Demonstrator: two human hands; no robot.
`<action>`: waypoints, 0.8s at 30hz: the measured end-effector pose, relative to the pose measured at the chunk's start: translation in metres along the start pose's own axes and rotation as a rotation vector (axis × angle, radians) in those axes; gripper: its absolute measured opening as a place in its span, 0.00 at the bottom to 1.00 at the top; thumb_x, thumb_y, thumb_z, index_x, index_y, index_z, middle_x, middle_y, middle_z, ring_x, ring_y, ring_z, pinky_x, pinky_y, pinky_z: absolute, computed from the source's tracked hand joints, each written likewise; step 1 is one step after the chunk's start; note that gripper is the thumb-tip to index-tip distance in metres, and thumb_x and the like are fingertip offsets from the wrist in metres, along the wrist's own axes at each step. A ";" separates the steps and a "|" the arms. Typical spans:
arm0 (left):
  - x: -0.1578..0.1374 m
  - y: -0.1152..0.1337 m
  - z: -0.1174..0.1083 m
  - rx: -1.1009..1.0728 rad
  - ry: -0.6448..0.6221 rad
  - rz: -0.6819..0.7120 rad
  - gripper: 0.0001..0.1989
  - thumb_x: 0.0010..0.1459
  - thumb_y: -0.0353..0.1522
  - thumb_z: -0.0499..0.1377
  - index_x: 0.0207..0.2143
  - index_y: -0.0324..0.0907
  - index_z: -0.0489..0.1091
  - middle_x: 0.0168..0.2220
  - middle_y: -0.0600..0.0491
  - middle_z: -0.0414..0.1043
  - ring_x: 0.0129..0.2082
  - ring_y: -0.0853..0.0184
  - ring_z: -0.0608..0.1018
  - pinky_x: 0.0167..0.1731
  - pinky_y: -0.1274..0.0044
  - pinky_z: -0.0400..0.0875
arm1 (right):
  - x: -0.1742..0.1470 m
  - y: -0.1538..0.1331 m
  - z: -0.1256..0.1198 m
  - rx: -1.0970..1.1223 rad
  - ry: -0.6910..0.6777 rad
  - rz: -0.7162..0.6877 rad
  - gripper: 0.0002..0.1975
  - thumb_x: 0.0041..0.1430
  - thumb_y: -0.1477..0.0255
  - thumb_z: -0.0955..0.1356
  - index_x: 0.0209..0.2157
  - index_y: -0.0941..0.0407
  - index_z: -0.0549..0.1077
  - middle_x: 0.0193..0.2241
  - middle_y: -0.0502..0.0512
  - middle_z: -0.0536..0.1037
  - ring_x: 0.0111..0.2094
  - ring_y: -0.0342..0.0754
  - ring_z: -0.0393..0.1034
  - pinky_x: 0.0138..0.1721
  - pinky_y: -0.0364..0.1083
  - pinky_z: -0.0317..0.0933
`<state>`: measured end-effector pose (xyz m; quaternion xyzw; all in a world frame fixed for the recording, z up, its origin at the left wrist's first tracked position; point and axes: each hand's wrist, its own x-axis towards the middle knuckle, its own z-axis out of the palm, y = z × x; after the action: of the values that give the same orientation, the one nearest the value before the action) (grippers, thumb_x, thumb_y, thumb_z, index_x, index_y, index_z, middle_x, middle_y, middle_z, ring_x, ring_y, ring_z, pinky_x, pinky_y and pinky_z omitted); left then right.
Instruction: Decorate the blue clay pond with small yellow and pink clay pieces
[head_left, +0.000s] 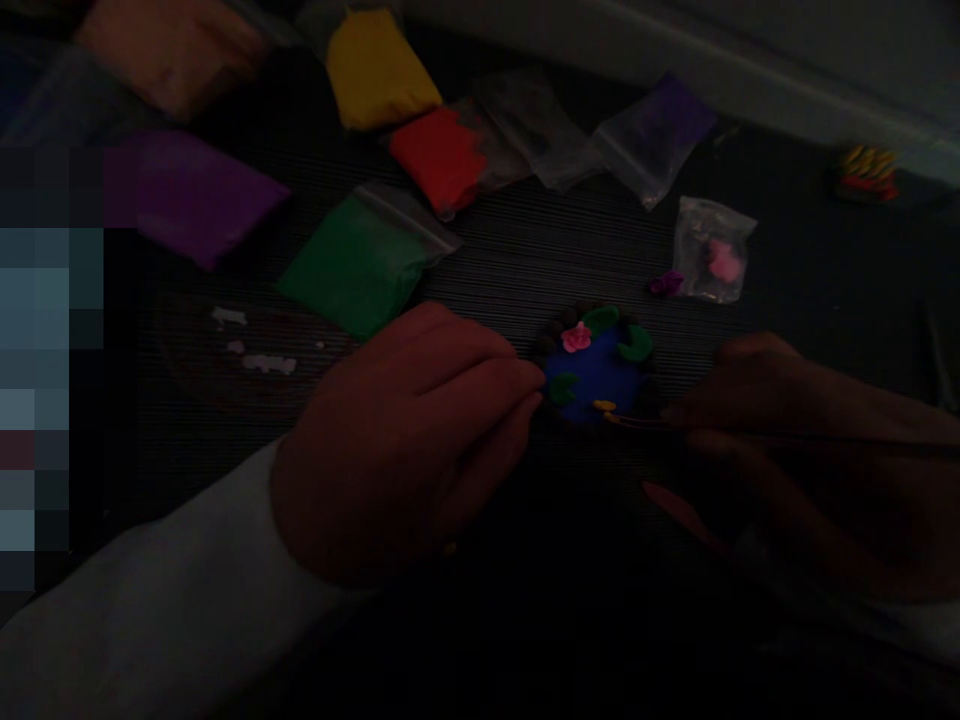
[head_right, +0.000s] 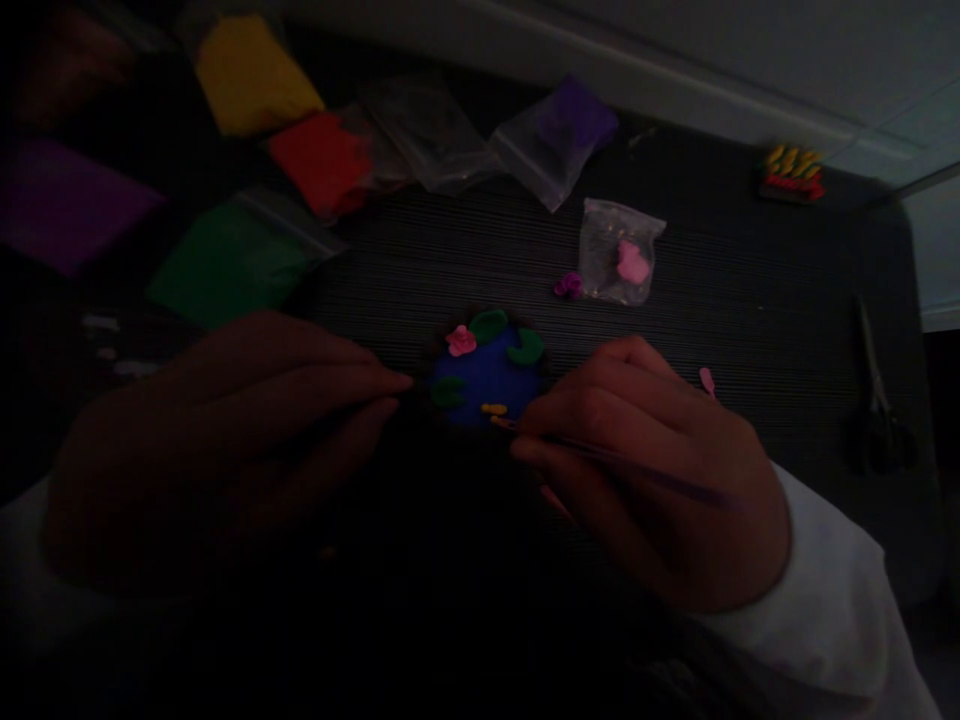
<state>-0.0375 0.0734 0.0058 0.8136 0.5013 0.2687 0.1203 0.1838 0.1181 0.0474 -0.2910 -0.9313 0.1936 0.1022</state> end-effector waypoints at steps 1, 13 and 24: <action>0.000 0.000 0.000 0.002 -0.002 0.003 0.08 0.50 0.29 0.52 0.34 0.41 0.67 0.32 0.53 0.69 0.31 0.69 0.70 0.31 0.76 0.67 | 0.001 0.000 0.000 0.000 -0.004 0.001 0.06 0.54 0.74 0.60 0.33 0.57 0.67 0.27 0.49 0.72 0.31 0.40 0.65 0.35 0.43 0.59; -0.001 -0.001 0.001 0.022 0.012 0.006 0.09 0.50 0.29 0.52 0.35 0.42 0.67 0.33 0.54 0.69 0.32 0.69 0.70 0.31 0.76 0.67 | -0.003 0.004 -0.005 -0.011 0.004 0.083 0.08 0.54 0.70 0.59 0.33 0.54 0.67 0.28 0.51 0.71 0.32 0.44 0.65 0.30 0.45 0.60; -0.001 0.000 0.001 0.029 -0.005 -0.007 0.09 0.51 0.30 0.51 0.35 0.42 0.67 0.32 0.54 0.69 0.32 0.68 0.71 0.31 0.74 0.68 | -0.002 0.008 0.002 0.020 0.021 0.095 0.08 0.51 0.72 0.62 0.34 0.55 0.68 0.29 0.54 0.71 0.31 0.45 0.65 0.29 0.46 0.62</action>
<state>-0.0375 0.0728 0.0047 0.8141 0.5078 0.2589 0.1107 0.1890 0.1223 0.0422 -0.3359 -0.9134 0.2043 0.1057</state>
